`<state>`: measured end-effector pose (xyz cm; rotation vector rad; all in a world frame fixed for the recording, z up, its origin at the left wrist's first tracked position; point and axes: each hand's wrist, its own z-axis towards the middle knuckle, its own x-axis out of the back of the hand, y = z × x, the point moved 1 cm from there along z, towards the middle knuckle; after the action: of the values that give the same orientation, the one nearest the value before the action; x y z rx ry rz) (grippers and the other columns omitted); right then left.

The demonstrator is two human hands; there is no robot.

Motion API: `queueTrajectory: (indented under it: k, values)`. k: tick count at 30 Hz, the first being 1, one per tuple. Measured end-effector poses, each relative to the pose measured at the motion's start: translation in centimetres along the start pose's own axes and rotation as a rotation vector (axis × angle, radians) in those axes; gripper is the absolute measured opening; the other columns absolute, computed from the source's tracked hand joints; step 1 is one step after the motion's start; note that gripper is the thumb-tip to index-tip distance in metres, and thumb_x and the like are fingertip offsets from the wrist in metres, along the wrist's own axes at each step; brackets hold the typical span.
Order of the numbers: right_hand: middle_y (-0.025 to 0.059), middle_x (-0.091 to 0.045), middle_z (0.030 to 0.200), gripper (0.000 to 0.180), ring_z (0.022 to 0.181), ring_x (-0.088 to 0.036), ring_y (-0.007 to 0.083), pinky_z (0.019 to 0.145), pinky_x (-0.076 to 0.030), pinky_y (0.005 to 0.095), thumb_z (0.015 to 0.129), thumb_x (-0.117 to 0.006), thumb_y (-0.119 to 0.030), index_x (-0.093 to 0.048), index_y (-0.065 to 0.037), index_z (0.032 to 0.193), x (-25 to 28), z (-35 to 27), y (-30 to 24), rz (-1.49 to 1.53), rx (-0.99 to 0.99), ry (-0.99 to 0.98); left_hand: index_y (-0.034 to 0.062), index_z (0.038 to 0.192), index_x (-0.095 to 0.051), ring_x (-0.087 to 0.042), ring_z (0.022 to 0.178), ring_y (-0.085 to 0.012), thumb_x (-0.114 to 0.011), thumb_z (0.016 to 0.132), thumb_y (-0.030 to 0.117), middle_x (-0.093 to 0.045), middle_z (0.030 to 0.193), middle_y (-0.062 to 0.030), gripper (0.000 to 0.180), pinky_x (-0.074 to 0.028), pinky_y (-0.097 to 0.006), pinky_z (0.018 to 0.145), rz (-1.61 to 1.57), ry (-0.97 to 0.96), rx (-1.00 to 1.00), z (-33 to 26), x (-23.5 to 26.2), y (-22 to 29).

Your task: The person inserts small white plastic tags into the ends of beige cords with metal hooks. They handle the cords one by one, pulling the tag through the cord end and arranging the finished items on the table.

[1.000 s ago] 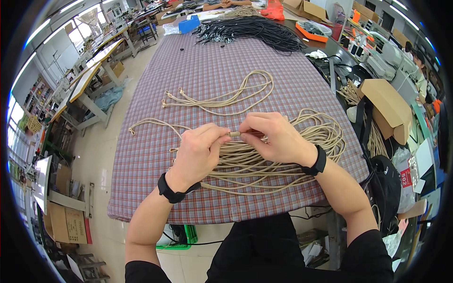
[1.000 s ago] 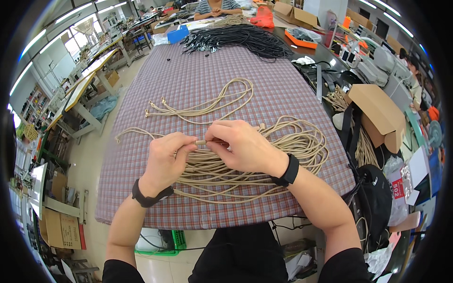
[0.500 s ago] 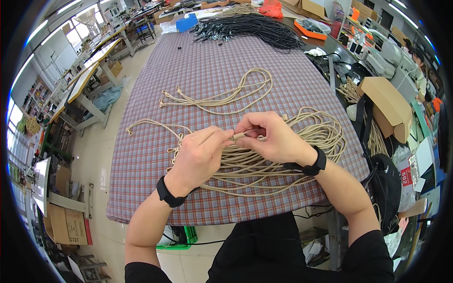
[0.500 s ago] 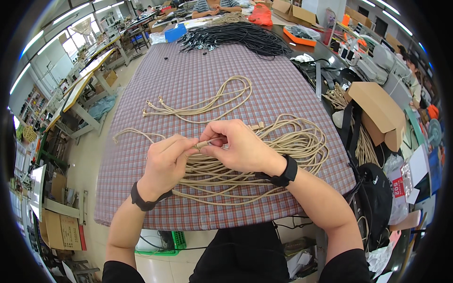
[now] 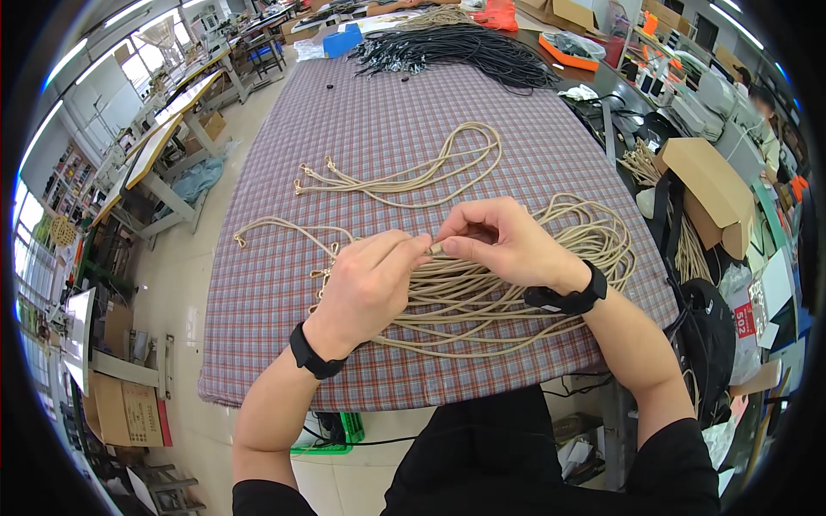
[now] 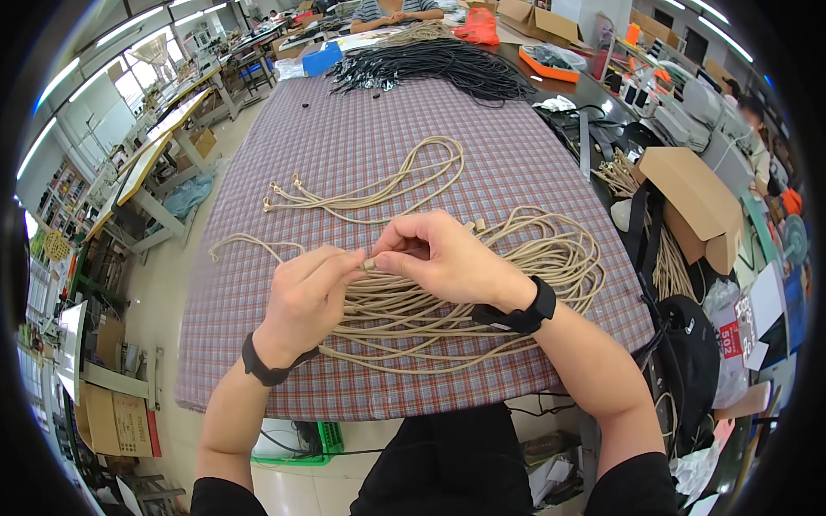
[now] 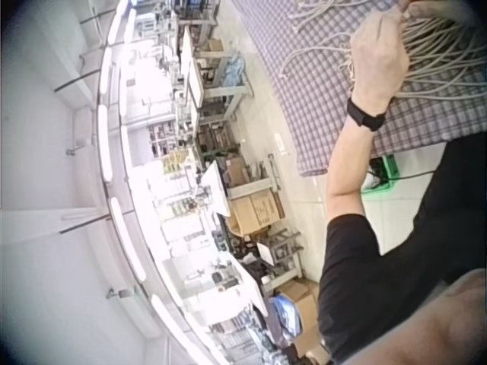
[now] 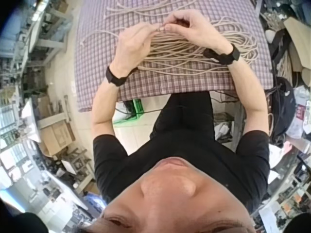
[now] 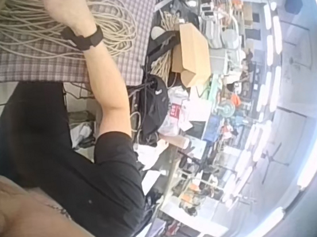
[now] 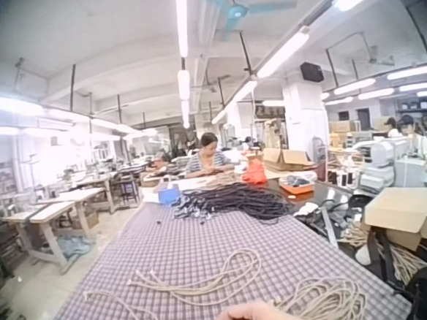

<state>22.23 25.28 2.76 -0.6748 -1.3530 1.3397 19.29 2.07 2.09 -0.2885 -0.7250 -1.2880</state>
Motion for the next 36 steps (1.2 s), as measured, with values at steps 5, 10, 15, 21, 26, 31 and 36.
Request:
queueTrajectory:
  k: [5,10,15,21,26,31,36]
  values:
    - [0.0029,-0.076,0.088,0.011,0.079,-0.063,0.0050,0.071,-0.052,0.0251,0.102,-0.075,-0.008,-0.075,0.003,0.102,-0.26,-0.22,0.08,-0.024,0.009,0.046,-0.0005,0.112,-0.076,-0.071,0.069,-0.0271,-0.078,0.087,-0.008,-0.073,0.086,-0.0111,0.026,-0.054,-0.037,0.057,-0.020,-0.011,0.016,-0.06,-0.18,-0.02]
    - [0.0026,-0.075,0.085,0.012,0.073,-0.060,0.0029,0.064,-0.049,0.0235,0.100,-0.077,-0.008,-0.076,0.003,0.099,-0.53,-0.28,0.13,-0.050,0.011,0.088,-0.0007,0.113,-0.076,-0.071,0.067,-0.0267,-0.078,0.089,-0.006,-0.073,0.085,-0.0113,0.025,-0.054,-0.036,0.056,-0.017,-0.026,0.032,-0.10,-0.08,0.00]
    - [-0.0007,-0.069,0.077,0.012,0.067,-0.052,0.0017,0.059,-0.043,0.0242,0.099,-0.079,-0.010,-0.077,0.002,0.099,-0.85,-0.31,0.12,-0.042,0.033,0.135,0.0001,0.118,-0.076,-0.072,0.067,-0.0257,-0.078,0.091,-0.005,-0.075,0.086,-0.0113,0.028,-0.055,-0.035,0.058,-0.027,-0.013,0.042,-0.20,-0.17,-0.09]
    - [-0.0063,-0.038,0.061,0.012,0.058,-0.035,0.0055,0.054,-0.029,0.0310,0.096,-0.082,-0.013,-0.079,-0.001,0.096,-0.53,-0.32,-0.16,-0.202,0.065,0.141,0.0028,0.130,-0.070,-0.075,0.071,-0.0254,-0.078,0.094,-0.003,-0.078,0.087,-0.0100,0.038,-0.056,-0.036,0.060,-0.050,0.007,0.089,-0.27,-0.18,-0.04]
    - [-0.0054,-0.037,0.059,0.010,0.056,-0.035,0.0064,0.054,-0.028,0.0316,0.096,-0.082,-0.013,-0.080,-0.003,0.096,-0.72,-0.32,-0.25,-0.251,0.104,0.155,0.0035,0.120,-0.068,-0.076,0.072,-0.0267,-0.078,0.094,-0.002,-0.077,0.086,-0.0102,0.028,-0.057,-0.036,0.062,-0.028,-0.004,0.070,-0.42,-0.10,0.08]
    - [-0.0047,-0.036,0.058,0.009,0.055,-0.035,0.0069,0.053,-0.028,0.0322,0.096,-0.082,-0.013,-0.080,-0.004,0.094,-0.85,-0.43,-0.05,-0.278,0.100,0.168,0.0043,0.114,-0.066,-0.076,0.074,-0.0287,-0.077,0.096,-0.001,-0.077,0.086,-0.0111,0.022,-0.057,-0.038,0.063,-0.023,-0.053,0.059,-0.40,-0.11,-0.04]
    - [0.0040,-0.058,0.062,0.011,0.056,-0.051,0.0129,0.055,-0.039,0.0318,0.098,-0.078,-0.011,-0.075,-0.001,0.097,-0.88,-0.33,-0.32,-0.289,0.124,0.138,0.0041,0.114,-0.065,-0.075,0.077,-0.0310,-0.076,0.095,-0.001,-0.076,0.090,-0.0127,0.022,-0.056,-0.040,0.063,-0.045,-0.054,0.058,-0.33,-0.02,-0.37]
